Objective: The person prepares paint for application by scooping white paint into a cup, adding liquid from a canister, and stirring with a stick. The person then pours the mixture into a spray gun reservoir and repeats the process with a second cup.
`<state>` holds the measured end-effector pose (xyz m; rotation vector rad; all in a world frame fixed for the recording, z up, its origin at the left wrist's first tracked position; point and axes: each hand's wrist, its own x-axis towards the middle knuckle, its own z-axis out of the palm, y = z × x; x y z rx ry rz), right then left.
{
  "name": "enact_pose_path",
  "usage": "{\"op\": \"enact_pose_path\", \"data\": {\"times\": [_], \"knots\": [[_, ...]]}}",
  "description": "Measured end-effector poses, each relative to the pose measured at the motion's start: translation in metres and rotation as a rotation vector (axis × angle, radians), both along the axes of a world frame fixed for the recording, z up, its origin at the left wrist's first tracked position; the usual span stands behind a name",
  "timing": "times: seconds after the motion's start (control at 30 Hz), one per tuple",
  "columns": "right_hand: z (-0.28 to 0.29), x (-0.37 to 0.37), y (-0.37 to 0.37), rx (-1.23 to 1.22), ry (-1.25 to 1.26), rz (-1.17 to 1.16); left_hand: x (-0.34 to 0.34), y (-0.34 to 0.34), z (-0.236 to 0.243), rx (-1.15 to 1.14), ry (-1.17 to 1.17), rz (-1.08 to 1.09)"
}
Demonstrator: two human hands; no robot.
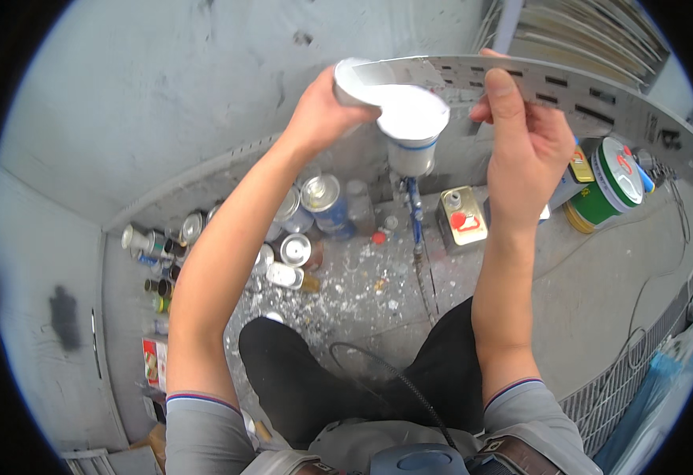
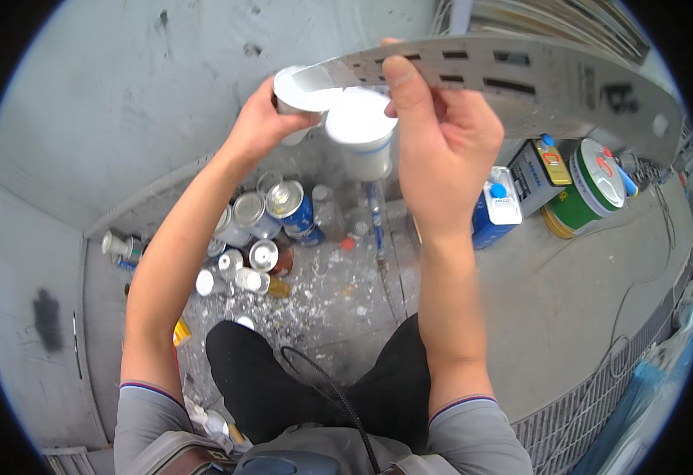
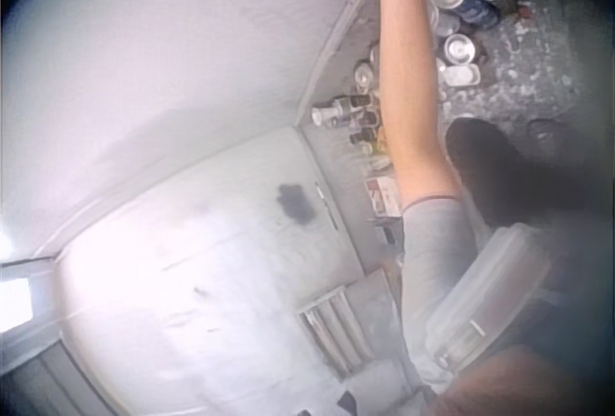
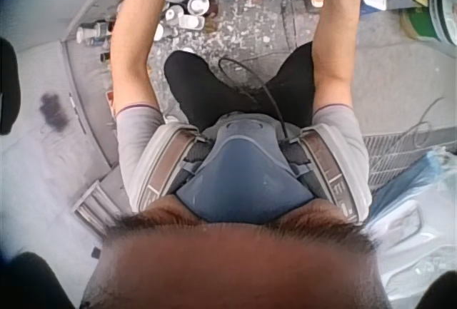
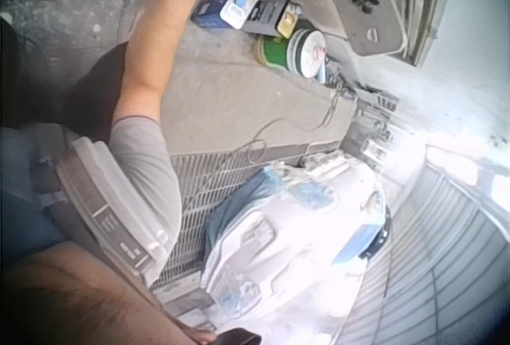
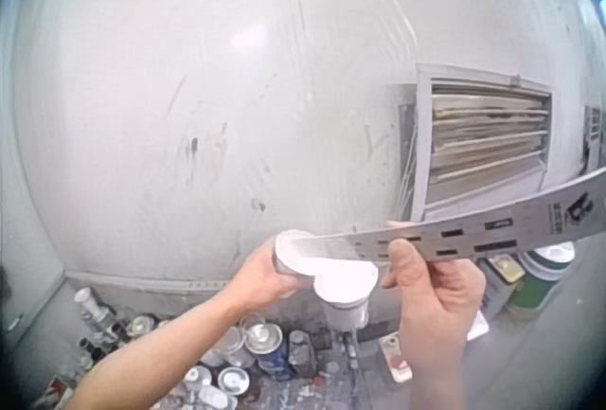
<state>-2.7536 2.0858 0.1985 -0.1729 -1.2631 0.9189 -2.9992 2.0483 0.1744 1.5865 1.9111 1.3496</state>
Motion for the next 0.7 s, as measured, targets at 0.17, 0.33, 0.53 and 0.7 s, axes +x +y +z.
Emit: {"op": "enact_pose_path", "data": {"times": [0.17, 0.33, 0.53, 0.7], "knots": [[-0.022, -0.025, -0.032, -0.014, -0.366, 0.130, -0.008, -0.066, -0.038, 0.111, -0.090, -0.103], [-0.066, -0.041, -0.088, -0.109, -0.876, 0.382, -0.008, -0.188, -0.123, -0.167, -0.317, -0.334], [-0.224, -0.076, -0.145, -0.086, -1.453, 0.540, 0.006, -0.302, -0.344, -0.287, -0.424, -0.297], [-0.373, -0.087, -0.224, 0.008, -1.284, 0.410, 0.011, -0.352, -0.462, -0.157, -0.661, 0.066]]}}
